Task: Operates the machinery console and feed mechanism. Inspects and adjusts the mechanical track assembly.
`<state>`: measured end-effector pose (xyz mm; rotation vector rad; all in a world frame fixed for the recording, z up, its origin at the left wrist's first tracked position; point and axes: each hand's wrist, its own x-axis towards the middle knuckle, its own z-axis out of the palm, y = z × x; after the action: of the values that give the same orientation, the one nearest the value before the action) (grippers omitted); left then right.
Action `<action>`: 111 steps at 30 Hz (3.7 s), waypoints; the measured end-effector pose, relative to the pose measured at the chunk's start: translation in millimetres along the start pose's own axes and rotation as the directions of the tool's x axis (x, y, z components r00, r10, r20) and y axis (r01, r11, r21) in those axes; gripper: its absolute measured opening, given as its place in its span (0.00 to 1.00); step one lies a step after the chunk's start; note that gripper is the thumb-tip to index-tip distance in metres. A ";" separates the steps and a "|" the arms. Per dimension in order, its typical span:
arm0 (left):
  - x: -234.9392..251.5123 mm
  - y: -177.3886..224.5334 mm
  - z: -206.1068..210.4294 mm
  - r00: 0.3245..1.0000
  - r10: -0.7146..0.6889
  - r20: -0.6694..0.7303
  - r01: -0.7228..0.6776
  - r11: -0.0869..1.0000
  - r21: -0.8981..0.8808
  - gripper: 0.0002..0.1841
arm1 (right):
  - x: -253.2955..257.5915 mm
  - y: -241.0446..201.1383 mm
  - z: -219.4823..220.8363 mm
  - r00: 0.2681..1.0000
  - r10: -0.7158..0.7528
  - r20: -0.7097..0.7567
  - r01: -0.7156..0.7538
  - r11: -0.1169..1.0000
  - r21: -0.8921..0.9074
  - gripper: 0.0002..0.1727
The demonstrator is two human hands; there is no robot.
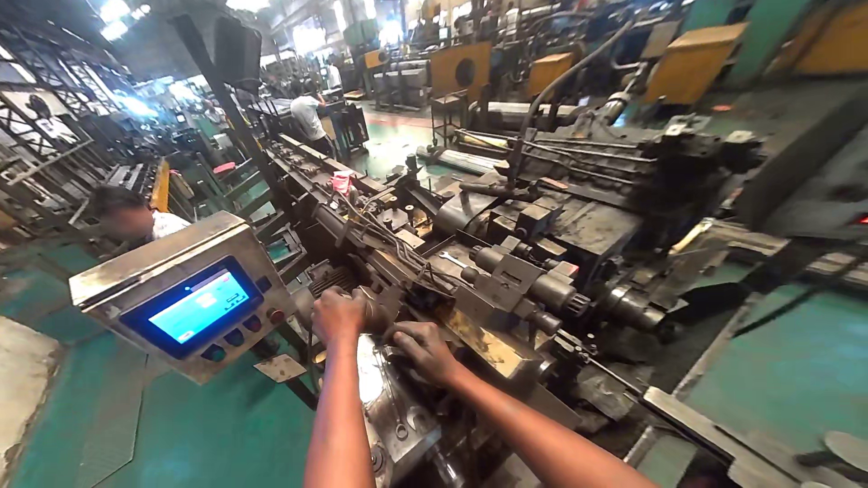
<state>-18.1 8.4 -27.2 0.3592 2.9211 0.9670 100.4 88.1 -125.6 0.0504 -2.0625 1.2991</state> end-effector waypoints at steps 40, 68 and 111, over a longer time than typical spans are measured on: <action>152.6 -161.2 -65.5 0.983 -0.150 0.104 0.081 0.869 0.488 0.51 | 93.8 10.3 9.9 0.934 0.140 0.330 0.181 0.610 -0.771 0.42; 158.6 -162.9 -68.1 0.990 -0.136 0.026 0.107 0.871 0.479 0.23 | 90.5 13.5 12.1 0.946 0.043 0.321 0.215 0.657 -0.723 0.40; 147.8 -238.2 -78.0 0.981 -0.154 -0.121 0.191 0.880 0.436 0.53 | 96.2 1.6 12.5 0.919 0.170 0.356 0.168 0.648 -0.743 0.41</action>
<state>-219.5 -188.2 -101.2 0.0650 3.1612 0.2844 19.9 108.9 -75.7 -0.0780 -2.8174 0.3031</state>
